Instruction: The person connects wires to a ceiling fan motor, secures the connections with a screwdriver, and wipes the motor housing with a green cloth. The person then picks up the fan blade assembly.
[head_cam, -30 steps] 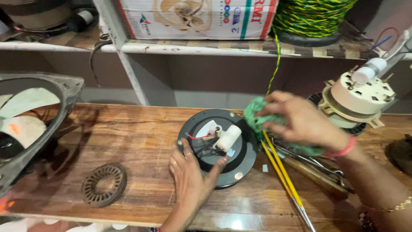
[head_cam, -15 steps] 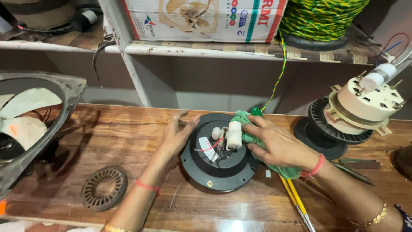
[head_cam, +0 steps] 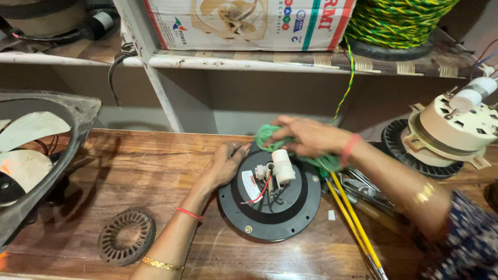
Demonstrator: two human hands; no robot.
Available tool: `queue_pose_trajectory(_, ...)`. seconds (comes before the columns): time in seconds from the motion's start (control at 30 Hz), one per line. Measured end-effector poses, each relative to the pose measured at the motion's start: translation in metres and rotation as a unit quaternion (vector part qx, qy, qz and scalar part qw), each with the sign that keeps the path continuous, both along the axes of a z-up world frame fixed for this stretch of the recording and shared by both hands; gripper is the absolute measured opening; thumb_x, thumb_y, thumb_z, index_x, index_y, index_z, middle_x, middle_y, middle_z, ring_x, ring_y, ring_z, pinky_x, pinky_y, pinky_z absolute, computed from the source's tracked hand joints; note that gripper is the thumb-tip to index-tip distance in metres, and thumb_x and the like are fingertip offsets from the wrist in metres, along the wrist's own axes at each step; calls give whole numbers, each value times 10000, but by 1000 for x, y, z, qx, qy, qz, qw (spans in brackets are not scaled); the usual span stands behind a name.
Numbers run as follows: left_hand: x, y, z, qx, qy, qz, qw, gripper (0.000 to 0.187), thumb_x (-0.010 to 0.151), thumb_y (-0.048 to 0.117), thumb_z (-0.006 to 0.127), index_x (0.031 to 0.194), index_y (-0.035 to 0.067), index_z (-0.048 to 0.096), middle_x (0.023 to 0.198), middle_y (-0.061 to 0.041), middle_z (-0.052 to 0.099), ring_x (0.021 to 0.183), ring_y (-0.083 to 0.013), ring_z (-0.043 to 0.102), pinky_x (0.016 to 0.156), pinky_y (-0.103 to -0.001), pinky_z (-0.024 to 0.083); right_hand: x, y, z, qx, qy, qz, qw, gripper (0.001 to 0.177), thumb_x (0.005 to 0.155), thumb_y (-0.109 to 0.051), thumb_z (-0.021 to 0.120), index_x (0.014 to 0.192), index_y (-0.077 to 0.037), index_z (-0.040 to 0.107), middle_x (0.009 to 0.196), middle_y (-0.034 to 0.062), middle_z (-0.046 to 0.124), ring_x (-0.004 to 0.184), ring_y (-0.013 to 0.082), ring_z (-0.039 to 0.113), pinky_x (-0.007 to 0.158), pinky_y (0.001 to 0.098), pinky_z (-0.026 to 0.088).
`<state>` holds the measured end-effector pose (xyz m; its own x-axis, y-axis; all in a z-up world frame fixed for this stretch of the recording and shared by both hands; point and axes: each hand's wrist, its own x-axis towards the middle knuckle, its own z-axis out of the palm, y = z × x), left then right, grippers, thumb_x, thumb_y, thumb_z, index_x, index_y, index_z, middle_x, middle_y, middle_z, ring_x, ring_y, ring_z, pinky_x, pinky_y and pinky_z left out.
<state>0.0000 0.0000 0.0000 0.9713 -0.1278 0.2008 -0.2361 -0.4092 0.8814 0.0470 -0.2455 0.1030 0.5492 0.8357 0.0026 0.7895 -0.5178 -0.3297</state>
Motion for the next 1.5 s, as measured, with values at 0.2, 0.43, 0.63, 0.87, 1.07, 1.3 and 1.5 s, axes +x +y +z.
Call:
queue_pose_trajectory(0.2,-4,1,3,24,27,40,999,425,1011,340,580,967,-60,715,746,-142,729,706,-140,648,648,-357,530,4,24,3,-43,-59,27,997,496,775,-86,725,1220,-302,762,1383,45,539,1132,329,544,981,448,456)
queue_pose_trajectory(0.43,-15,-6,-2,25,22,110,993,430,991,360,592,948,-44,734,703,-188,705,669,-198,660,655,-393,523,-50,-25,9,-112,-162,-76,977,535,668,-37,711,1163,-237,738,1160,52,551,1065,304,550,882,440,495)
queue_pose_trajectory(0.63,-47,-17,-8,65,-5,249,966,397,975,378,595,1025,20,760,844,-247,727,800,-365,714,731,-471,529,-109,-48,10,-93,-245,-80,962,463,753,-55,603,1168,-186,761,1108,104,556,1024,325,542,840,482,460)
queue_pose_trajectory(0.87,-89,-36,-17,-48,-77,313,945,329,1007,237,523,1179,4,679,1029,-216,738,959,-336,733,872,-430,544,-166,-53,14,-197,-239,-80,947,423,759,-118,607,1164,-126,729,1251,144,512,1030,322,518,705,448,413)
queue_pose_trajectory(1.07,-123,-52,-34,-6,-157,356,921,403,957,116,529,1304,-88,538,1273,-282,540,1212,-408,516,1022,-459,377,-140,-59,3,-105,-246,-100,958,598,627,-146,709,1224,-171,729,1152,127,532,992,337,522,752,469,423)
queue_pose_trajectory(1.3,-52,-4,-11,-183,45,175,966,427,959,315,621,1212,-28,635,1092,-175,718,995,-235,681,860,-342,542,-78,-34,0,-66,-238,-91,965,613,666,-46,693,1234,-270,743,1124,110,539,1057,335,512,837,473,438)
queue_pose_trajectory(1.5,-30,-11,-16,-197,122,52,971,375,1005,283,620,1071,-75,711,883,-105,723,765,-161,626,684,-323,530,-87,-51,4,-89,-182,-102,974,614,714,-48,646,1284,-259,732,1155,102,540,1073,318,516,830,451,435)
